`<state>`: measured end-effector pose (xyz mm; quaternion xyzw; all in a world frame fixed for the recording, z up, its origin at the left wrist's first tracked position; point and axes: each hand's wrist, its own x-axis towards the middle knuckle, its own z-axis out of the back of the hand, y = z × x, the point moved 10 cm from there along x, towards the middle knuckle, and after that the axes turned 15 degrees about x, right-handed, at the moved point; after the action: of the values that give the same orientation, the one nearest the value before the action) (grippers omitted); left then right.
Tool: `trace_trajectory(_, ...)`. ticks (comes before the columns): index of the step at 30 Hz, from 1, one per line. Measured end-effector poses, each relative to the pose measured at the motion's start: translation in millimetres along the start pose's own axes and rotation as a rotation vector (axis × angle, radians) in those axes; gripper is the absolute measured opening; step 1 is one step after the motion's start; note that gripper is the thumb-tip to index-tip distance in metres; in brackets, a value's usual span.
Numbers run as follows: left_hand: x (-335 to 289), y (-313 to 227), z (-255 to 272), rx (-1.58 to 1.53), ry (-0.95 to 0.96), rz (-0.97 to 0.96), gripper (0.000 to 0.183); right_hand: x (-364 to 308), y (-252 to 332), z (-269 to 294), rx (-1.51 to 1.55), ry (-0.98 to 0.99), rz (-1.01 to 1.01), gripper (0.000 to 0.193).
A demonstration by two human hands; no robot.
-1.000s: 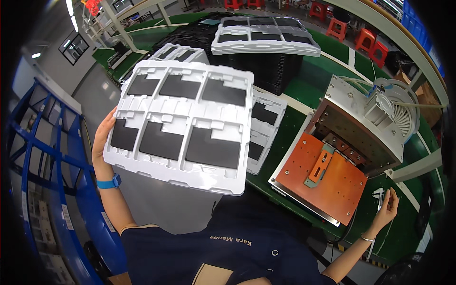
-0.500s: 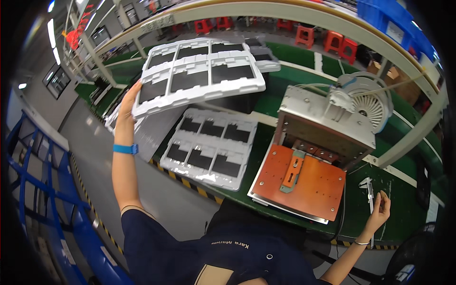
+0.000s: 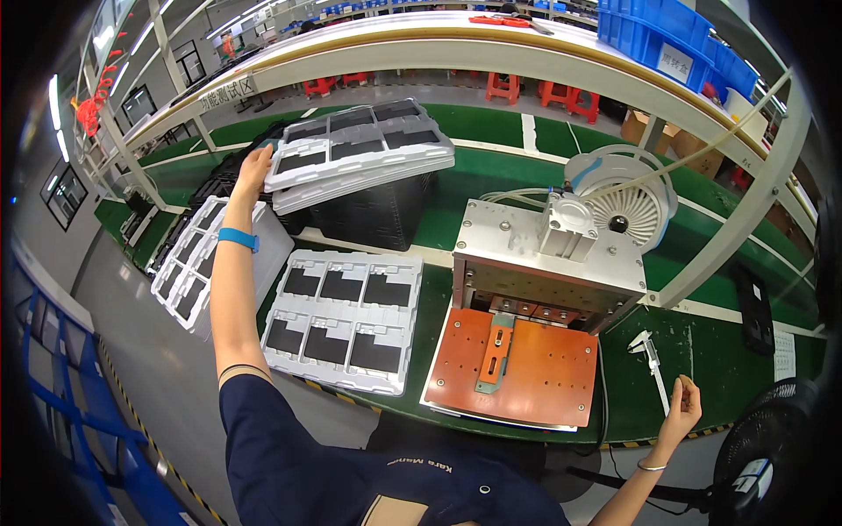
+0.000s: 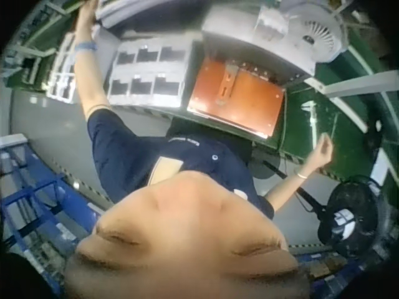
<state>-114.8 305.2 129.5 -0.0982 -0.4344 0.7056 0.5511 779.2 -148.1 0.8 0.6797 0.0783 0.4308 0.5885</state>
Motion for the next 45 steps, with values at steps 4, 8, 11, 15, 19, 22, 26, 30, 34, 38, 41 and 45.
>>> trace_trajectory(4,-74.2,-88.9,28.7,0.72,-0.426,-0.475,0.05,6.0,20.3,-35.6,0.043,0.054,0.006,0.011)
trace_trajectory(8,-134.2,-112.6,-50.1,0.693,-0.216,-0.769,0.043,5.9,77.4,-82.5,0.082,0.132,0.088,0.009)
trace_trajectory(11,-151.5,-115.8,-41.8,0.641,-0.084,-0.686,0.036,-0.9,143.4,-143.7,0.053,0.301,0.19,0.01)
trace_trajectory(15,-218.6,-156.0,-0.9,0.445,-0.489,-0.89,0.021,-31.9,229.3,-245.6,0.021,0.728,0.405,0.02)
trace_trajectory(19,-258.8,-90.4,-15.0,0.432,-0.331,-0.734,0.018,-96.4,269.7,-360.5,0.127,1.173,0.603,0.021)
trace_trajectory(22,-244.4,-18.8,-67.4,0.578,-0.108,-0.531,0.019,-149.2,241.2,-450.7,0.051,1.42,0.637,0.016)
trace_trajectory(26,-224.3,42.8,-87.9,0.705,-0.054,-0.436,0.019,-195.3,169.7,-571.1,-0.467,1.399,0.848,0.019)
trace_trajectory(30,-225.2,34.0,-94.5,0.629,-0.054,-0.564,0.02,-194.8,98.4,-623.2,-0.888,1.442,0.511,0.03)
trace_trajectory(34,-221.6,29.9,-102.5,0.655,-0.019,-0.641,0.02,-190.5,70.4,-625.6,-0.913,1.435,0.287,0.046)
trace_trajectory(38,-226.3,13.5,-102.7,0.701,-0.092,-0.725,0.022,-172.8,75.0,-624.7,-0.789,1.351,0.168,0.043)
trace_trajectory(41,-223.0,4.4,-105.8,0.785,-0.167,-0.794,0.025,-163.0,98.9,-618.9,-0.609,1.294,0.26,0.029)
trace_trajectory(45,-221.9,2.4,-95.0,0.813,-0.244,-0.776,0.032,-157.8,182.4,-557.3,-0.286,1.31,0.491,0.018)
